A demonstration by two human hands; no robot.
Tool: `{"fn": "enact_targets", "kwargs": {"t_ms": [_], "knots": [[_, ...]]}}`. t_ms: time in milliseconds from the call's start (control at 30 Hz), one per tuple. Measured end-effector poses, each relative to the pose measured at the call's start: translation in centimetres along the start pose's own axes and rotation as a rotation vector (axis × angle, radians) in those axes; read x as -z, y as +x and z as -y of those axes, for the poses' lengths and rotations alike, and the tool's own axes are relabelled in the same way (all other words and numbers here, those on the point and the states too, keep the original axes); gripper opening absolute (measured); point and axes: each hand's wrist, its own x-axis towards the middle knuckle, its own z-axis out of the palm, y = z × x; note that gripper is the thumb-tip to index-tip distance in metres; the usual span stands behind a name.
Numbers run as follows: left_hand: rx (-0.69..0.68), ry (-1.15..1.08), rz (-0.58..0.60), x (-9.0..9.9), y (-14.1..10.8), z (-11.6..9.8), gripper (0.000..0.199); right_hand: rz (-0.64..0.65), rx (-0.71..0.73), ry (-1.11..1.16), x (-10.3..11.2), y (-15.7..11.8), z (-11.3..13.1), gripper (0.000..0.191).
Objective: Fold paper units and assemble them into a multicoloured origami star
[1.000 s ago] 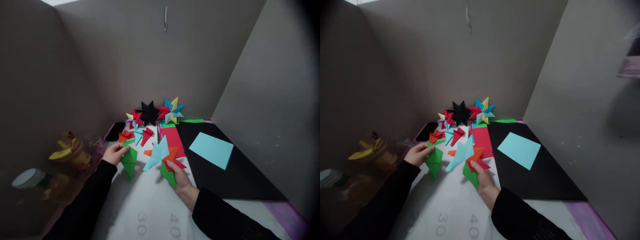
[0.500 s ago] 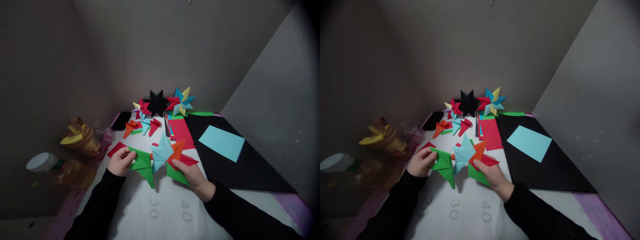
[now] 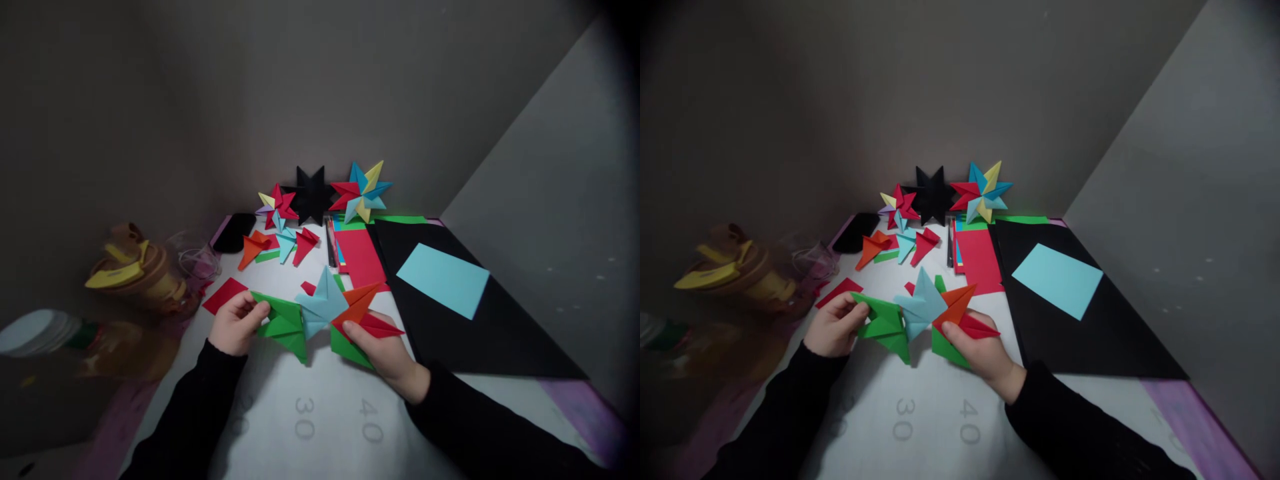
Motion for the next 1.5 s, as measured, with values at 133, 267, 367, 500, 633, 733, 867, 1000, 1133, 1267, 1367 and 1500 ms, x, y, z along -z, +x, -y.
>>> {"fn": "enact_targets", "kwargs": {"t_ms": [133,267,367,500,633,733,867,1000,1133,1267,1367,1500], "knots": [[-0.008,0.001,0.006,0.0,0.0,0.0,0.021,-0.004,-0.025,0.008,0.0,0.0,-0.1,0.02],[0.004,0.001,0.018,0.1,-0.1,0.0,0.021,0.014,-0.012,-0.009,-0.1,-0.1,0.1,0.02],[0.007,-0.007,0.025,0.1,-0.1,0.1,0.022,0.029,-0.015,-0.007,-0.2,-0.1,0.3,0.02],[0.003,0.015,0.028,-0.1,-0.2,0.0,0.022,0.053,0.005,-0.005,-0.3,-0.1,0.4,0.018],[0.003,0.058,0.04,-0.6,-0.5,-0.2,0.024,0.078,-0.006,-0.012,-0.3,-0.2,0.2,0.018],[-0.013,0.062,0.058,-1.0,-0.8,-0.4,0.025,0.119,-0.001,-0.026,-0.2,-0.2,0.2,0.02],[-0.006,0.043,0.08,-1.5,-1.0,-0.4,0.025,0.177,0.007,-0.015,-0.2,-0.1,0.2,0.022],[0.016,0.013,0.096,-1.8,-1.2,-0.2,0.028,0.252,0.019,-0.002,-0.1,-0.1,0.1,0.023],[0.038,-0.016,0.101,-2.0,-1.3,0.2,0.031,0.285,0.022,0.012,0.0,-0.1,0.0,0.023],[0.051,-0.049,0.107,-2.0,-1.2,0.6,0.032,0.277,0.012,0.032,0.0,-0.1,0.0,0.021],[0.076,-0.092,0.119,-2.0,-1.1,0.8,0.032,0.287,-0.022,0.073,0.0,-0.1,-0.1,0.02],[0.045,-0.092,0.077,-2.2,-1.0,1.3,0.029,0.318,-0.048,0.11,0.1,-0.1,-0.3,0.022]]}}
